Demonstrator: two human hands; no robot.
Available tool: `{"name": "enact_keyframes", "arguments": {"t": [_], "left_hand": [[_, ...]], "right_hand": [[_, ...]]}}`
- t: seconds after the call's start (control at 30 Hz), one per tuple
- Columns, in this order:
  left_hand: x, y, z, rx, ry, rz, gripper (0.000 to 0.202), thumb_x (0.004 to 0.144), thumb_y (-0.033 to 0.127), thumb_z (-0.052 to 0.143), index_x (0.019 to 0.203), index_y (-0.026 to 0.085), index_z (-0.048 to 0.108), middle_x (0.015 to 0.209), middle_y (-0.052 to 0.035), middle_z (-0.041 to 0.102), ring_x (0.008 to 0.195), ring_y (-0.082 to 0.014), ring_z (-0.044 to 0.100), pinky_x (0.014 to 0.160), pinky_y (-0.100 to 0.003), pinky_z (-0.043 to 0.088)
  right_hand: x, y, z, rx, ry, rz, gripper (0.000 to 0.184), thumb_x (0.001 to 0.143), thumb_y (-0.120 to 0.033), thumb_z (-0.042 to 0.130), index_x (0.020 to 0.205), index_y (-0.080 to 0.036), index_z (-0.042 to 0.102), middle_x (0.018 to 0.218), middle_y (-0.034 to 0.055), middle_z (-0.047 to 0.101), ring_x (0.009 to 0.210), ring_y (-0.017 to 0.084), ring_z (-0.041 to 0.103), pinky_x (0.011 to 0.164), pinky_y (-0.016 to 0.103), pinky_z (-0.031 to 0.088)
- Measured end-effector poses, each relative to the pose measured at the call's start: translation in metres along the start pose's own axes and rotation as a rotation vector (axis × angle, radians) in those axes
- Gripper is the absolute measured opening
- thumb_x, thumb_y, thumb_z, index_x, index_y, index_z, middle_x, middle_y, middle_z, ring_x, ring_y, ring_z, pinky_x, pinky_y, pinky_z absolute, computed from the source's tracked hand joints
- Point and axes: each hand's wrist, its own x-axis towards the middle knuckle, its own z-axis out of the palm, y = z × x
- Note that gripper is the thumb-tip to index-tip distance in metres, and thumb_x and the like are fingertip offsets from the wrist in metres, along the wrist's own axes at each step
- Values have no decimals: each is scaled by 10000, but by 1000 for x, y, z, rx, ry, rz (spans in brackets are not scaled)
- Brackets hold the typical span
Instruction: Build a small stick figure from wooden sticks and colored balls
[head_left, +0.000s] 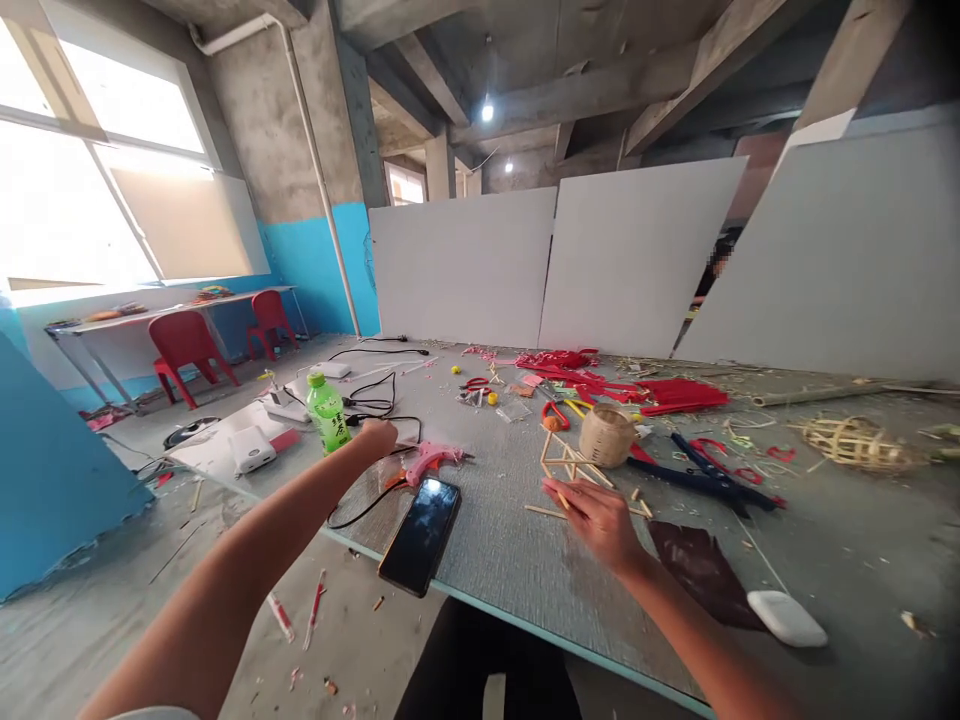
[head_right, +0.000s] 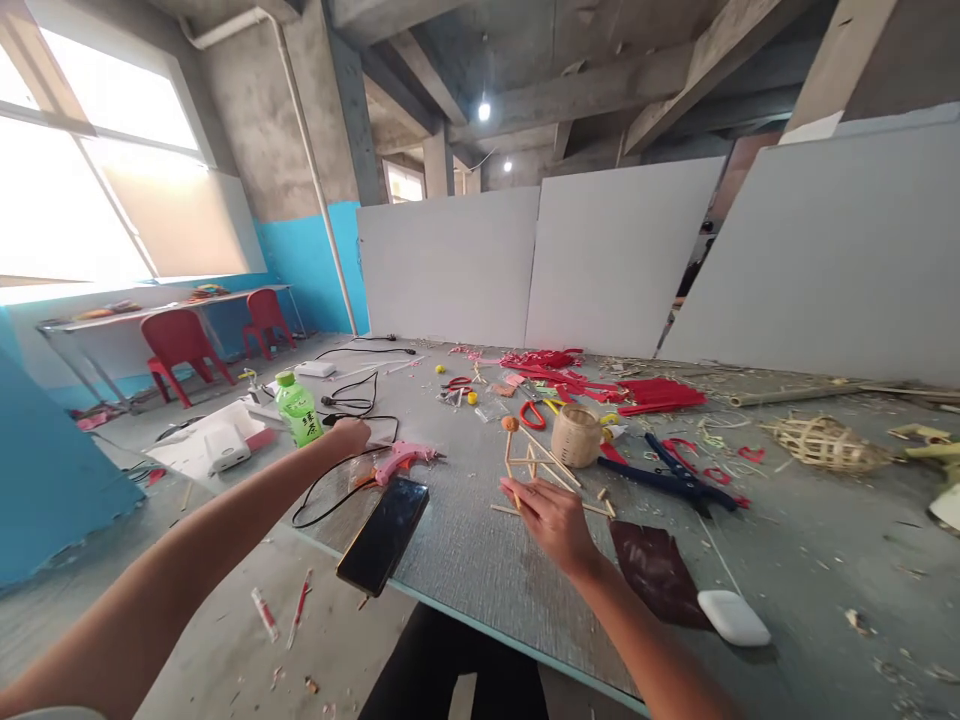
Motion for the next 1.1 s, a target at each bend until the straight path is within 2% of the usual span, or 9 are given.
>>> {"name": "enact_keyframes", "arguments": {"t": [0.17, 0.3, 0.43, 0.53, 0.57, 0.67, 0.8, 1.0, 1.1], "left_hand": [[8, 6, -2, 51, -85, -132, 381, 1006, 367, 670, 1314, 147, 627, 1300, -121, 654, 1110, -253, 679, 935, -456, 605], [7, 15, -30, -7, 46, -109, 322, 1012, 349, 655, 1247, 129, 649, 1242, -123, 671, 1091, -253, 677, 933, -457, 591], [-20, 57, -46, -173, 252, 106, 331, 1101, 264, 376, 1063, 107, 665, 1072, -153, 692, 1000, -228, 671, 922, -361, 515], [-36, 103, -29, -367, 308, 324, 427, 1118, 367, 274, 937, 192, 620, 842, -29, 647, 746, -143, 595, 778, -263, 465], [-36, 117, -20, -633, 323, 426, 418, 1097, 416, 337, 844, 193, 584, 747, -6, 587, 659, -134, 517, 705, -261, 426], [-22, 148, 8, -1244, 266, 462, 503, 983, 596, 522, 677, 211, 418, 615, 51, 394, 566, -104, 339, 571, -243, 312], [5, 166, 29, -1458, 76, 423, 537, 971, 715, 406, 732, 239, 341, 613, 93, 300, 476, -71, 283, 454, -200, 263], [-2, 174, 48, -1795, -202, 378, 563, 876, 678, 631, 1156, 198, 532, 887, 6, 603, 462, -81, 543, 340, -187, 349], [-7, 174, 52, -1811, -213, 358, 607, 891, 702, 616, 1156, 155, 616, 713, 30, 607, 366, -75, 486, 314, -186, 299]], "right_hand": [[-4, 1, 2, -42, -31, 9, 365, 1020, -157, 602, 1342, -305, 691, 939, 19, 826, 761, 174, 768, 708, 305, 623], [-4, 1, 0, -78, -52, -5, 304, 1019, -176, 611, 1285, -268, 727, 903, 24, 819, 729, 170, 748, 675, 298, 601], [0, -2, -4, -108, -78, -55, 249, 1022, -153, 599, 1210, -225, 746, 897, 32, 814, 719, 156, 736, 666, 283, 584], [1, -3, -7, -147, -86, -61, 229, 1011, -140, 621, 1191, -212, 743, 828, 16, 796, 673, 143, 717, 644, 271, 565], [1, -3, -8, -168, -80, -48, 229, 1010, -140, 626, 1195, -210, 740, 803, 10, 788, 663, 142, 711, 643, 271, 561], [1, -4, -11, -228, -60, 1, 229, 1009, -138, 632, 1208, -202, 728, 806, 5, 788, 674, 141, 715, 672, 276, 562], [4, -6, -14, -290, -68, 39, 244, 1010, -127, 633, 1227, -202, 714, 814, 0, 793, 687, 136, 716, 689, 275, 555], [9, -15, -18, -419, -177, -14, 303, 994, -130, 665, 1291, -190, 680, 768, -11, 753, 668, 144, 644, 671, 298, 517], [17, -23, -19, -528, -155, -77, 289, 962, -177, 728, 1245, -233, 705, 784, -15, 748, 728, 167, 621, 730, 325, 507]]}}
